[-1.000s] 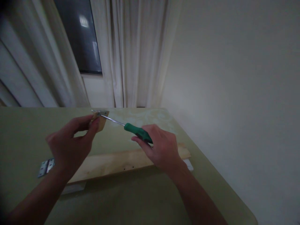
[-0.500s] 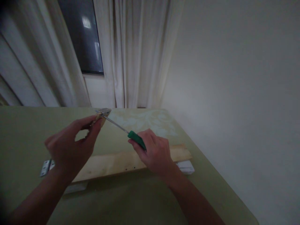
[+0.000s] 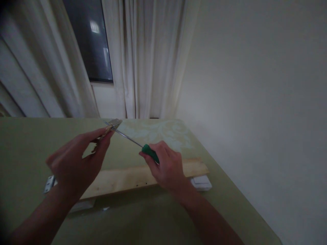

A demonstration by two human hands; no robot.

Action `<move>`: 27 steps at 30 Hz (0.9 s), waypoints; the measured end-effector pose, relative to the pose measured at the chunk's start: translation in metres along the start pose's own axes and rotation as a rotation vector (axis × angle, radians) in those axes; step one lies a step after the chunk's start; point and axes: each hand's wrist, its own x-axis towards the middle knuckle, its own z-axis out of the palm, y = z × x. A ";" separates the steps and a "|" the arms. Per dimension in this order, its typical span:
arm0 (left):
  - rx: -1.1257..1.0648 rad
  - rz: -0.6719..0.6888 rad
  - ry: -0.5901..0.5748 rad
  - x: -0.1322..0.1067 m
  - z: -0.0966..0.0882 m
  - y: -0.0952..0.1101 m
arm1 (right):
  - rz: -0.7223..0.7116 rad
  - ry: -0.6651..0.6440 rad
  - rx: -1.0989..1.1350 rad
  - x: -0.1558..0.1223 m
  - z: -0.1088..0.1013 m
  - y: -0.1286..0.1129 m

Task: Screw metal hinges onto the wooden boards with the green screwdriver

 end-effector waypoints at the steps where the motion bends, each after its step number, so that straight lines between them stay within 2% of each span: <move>1: 0.004 -0.021 0.010 -0.001 0.000 0.002 | 0.097 -0.082 0.124 0.000 0.000 -0.002; 4: 0.017 -0.073 0.064 -0.002 -0.001 0.003 | 0.483 -0.436 0.593 -0.001 0.003 -0.009; 6: 0.018 -0.066 0.087 -0.002 -0.001 0.001 | 0.585 -0.558 0.734 -0.001 0.008 -0.012; 7: 0.014 -0.054 0.084 -0.002 -0.001 0.000 | 0.571 -0.550 0.715 -0.002 0.009 -0.012; 9: 0.000 -0.024 0.049 0.000 -0.001 -0.001 | 0.453 -0.406 0.528 -0.003 0.011 -0.010; 13: -0.029 0.036 0.017 0.003 0.000 0.001 | 0.080 0.019 0.001 -0.005 0.007 -0.003; 15: -0.034 0.003 0.021 0.003 0.001 0.004 | 0.029 0.065 -0.034 -0.006 0.005 -0.004; 17: -0.039 -0.066 0.028 0.001 0.002 0.005 | 0.186 -0.070 0.178 -0.007 0.005 -0.009; 19: -0.041 -0.124 0.051 0.000 0.003 0.005 | 0.447 -0.308 0.529 -0.007 0.007 -0.015; 21: -0.032 -0.150 0.068 -0.002 0.002 0.004 | 0.624 -0.486 0.810 -0.009 0.009 -0.019; 23: -0.030 -0.140 0.072 -0.002 0.002 0.003 | 0.666 -0.530 0.913 -0.009 0.011 -0.021; 27: -0.057 -0.102 0.083 -0.001 0.003 0.003 | 0.690 -0.577 0.918 -0.007 0.010 -0.020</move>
